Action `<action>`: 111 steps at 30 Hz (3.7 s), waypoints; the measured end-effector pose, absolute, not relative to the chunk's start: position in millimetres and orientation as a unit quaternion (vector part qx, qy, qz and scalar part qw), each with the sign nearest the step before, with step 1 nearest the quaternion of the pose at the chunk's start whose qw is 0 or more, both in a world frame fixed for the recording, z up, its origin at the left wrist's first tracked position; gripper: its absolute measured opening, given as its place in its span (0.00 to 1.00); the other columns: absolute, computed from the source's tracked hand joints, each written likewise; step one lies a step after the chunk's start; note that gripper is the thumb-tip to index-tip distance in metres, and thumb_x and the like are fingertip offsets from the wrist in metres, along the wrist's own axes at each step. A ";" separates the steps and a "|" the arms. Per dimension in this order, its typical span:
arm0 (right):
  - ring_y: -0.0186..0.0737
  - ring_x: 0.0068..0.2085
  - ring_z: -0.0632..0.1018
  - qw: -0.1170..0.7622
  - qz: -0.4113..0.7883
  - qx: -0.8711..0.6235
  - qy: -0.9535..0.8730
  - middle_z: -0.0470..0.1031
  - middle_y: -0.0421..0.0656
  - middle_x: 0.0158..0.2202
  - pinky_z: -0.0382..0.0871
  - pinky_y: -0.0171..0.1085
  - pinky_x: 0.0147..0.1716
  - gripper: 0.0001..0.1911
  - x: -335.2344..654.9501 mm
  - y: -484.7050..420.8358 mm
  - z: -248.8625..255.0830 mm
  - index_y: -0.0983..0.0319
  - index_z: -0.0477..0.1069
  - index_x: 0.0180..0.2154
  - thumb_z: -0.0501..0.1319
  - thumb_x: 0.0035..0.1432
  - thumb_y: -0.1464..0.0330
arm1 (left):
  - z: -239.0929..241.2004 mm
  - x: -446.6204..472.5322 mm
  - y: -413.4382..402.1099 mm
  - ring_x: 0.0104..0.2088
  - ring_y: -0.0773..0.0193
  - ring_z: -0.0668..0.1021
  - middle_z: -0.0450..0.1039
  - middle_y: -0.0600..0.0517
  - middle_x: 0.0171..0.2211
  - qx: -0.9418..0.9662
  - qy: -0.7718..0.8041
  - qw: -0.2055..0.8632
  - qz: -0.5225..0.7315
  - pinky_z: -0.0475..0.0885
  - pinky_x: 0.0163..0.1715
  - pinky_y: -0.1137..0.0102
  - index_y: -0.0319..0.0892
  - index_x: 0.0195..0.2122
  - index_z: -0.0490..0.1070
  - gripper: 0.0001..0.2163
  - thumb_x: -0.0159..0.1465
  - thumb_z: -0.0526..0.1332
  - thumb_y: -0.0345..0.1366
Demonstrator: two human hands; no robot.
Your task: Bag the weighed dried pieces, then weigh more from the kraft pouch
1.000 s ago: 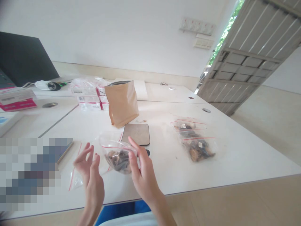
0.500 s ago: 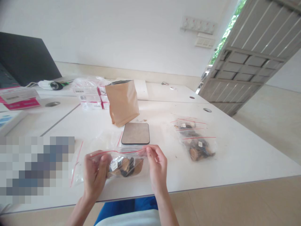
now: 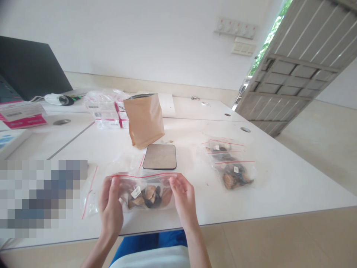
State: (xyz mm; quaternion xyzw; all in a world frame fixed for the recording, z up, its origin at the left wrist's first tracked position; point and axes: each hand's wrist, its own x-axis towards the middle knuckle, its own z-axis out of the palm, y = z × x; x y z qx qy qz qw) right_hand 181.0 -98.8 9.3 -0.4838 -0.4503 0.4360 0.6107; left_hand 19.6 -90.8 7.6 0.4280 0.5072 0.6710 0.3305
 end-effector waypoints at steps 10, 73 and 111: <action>0.39 0.32 0.78 0.633 0.324 -0.541 -0.449 0.79 0.43 0.28 0.71 0.34 0.36 0.22 194.6 -95.4 -1.4 0.62 0.75 0.32 0.53 0.61 0.51 | 7.0 2.2 -81.2 0.34 0.63 0.77 0.79 0.50 0.34 0.502 0.502 0.452 0.540 0.70 0.35 0.75 0.42 0.36 0.77 0.20 0.61 0.57 0.53; 0.43 0.40 0.77 0.628 0.412 -0.487 -0.446 0.78 0.43 0.35 0.69 0.40 0.44 0.13 193.9 -97.5 -5.1 0.60 0.71 0.33 0.62 0.54 0.57 | -3.3 2.5 -84.6 0.38 0.62 0.77 0.77 0.49 0.34 0.449 0.475 0.469 0.594 0.69 0.38 0.72 0.40 0.33 0.73 0.14 0.56 0.65 0.47; 0.36 0.33 0.75 0.619 0.339 -0.496 -0.506 0.75 0.40 0.27 0.67 0.33 0.33 0.09 186.8 -99.8 -7.4 0.61 0.76 0.29 0.64 0.54 0.62 | -1.3 13.2 -90.8 0.35 0.64 0.76 0.78 0.53 0.31 0.476 0.485 0.470 0.564 0.68 0.38 0.75 0.41 0.32 0.77 0.11 0.54 0.67 0.43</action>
